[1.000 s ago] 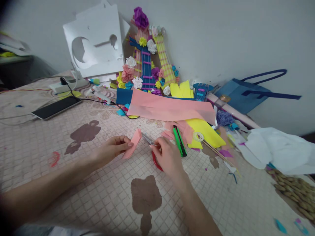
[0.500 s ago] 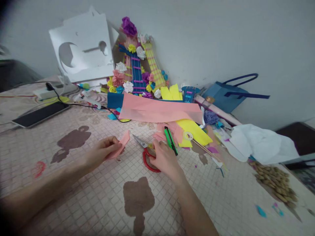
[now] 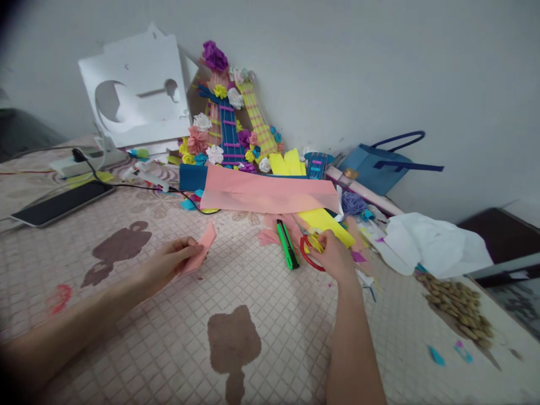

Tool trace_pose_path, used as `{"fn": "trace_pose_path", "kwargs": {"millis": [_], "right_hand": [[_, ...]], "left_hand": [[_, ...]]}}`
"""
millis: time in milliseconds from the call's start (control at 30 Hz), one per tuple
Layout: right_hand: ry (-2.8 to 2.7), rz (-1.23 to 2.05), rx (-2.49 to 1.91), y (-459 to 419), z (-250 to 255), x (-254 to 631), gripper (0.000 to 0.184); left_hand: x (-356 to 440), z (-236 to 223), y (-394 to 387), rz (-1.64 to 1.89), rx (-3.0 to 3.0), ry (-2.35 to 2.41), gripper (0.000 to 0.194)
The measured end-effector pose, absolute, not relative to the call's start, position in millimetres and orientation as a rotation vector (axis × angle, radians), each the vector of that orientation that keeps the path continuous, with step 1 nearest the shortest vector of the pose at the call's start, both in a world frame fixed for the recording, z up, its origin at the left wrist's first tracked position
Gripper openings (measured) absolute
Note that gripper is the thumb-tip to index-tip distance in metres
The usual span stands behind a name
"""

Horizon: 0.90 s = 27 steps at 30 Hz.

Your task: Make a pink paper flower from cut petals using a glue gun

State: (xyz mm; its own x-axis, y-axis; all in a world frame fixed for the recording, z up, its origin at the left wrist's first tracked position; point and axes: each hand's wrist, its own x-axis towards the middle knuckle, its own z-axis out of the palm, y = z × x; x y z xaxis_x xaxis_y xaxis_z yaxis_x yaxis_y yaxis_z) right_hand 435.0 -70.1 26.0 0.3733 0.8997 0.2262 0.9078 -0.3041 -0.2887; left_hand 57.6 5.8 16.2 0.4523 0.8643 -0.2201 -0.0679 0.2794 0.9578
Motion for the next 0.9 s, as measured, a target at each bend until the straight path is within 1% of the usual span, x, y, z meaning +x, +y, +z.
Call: {"fn": "trace_pose_path", "kwargs": {"millis": [67, 200, 367, 467, 567, 733, 900], "right_hand": [[-1.591, -0.021, -2.308, -69, 19, 438, 0.026], [-1.607, 0.012, -2.263, -67, 14, 447, 0.015], [-1.342, -0.181, -2.431, -83, 22, 491, 0.021], [-1.261, -0.201, -2.548, -90, 17, 513, 0.012], [-1.307, -0.166, -2.582, -87, 5, 521, 0.006], [-1.363, -0.142, -2.613, -77, -5, 521, 0.006], [-1.382, -0.159, -2.594, -97, 12, 531, 0.01]], "left_hand": [[57, 15, 6, 0.738, 1.115, 0.894, 0.031], [57, 13, 6, 0.715, 1.106, 0.901, 0.031], [57, 12, 5, 0.676, 1.061, 0.875, 0.031], [57, 10, 6, 0.673, 1.035, 0.872, 0.031], [56, 10, 6, 0.663, 1.011, 0.867, 0.03], [56, 11, 7, 0.669, 1.025, 0.87, 0.03], [56, 10, 6, 0.679, 1.058, 0.857, 0.031]]}}
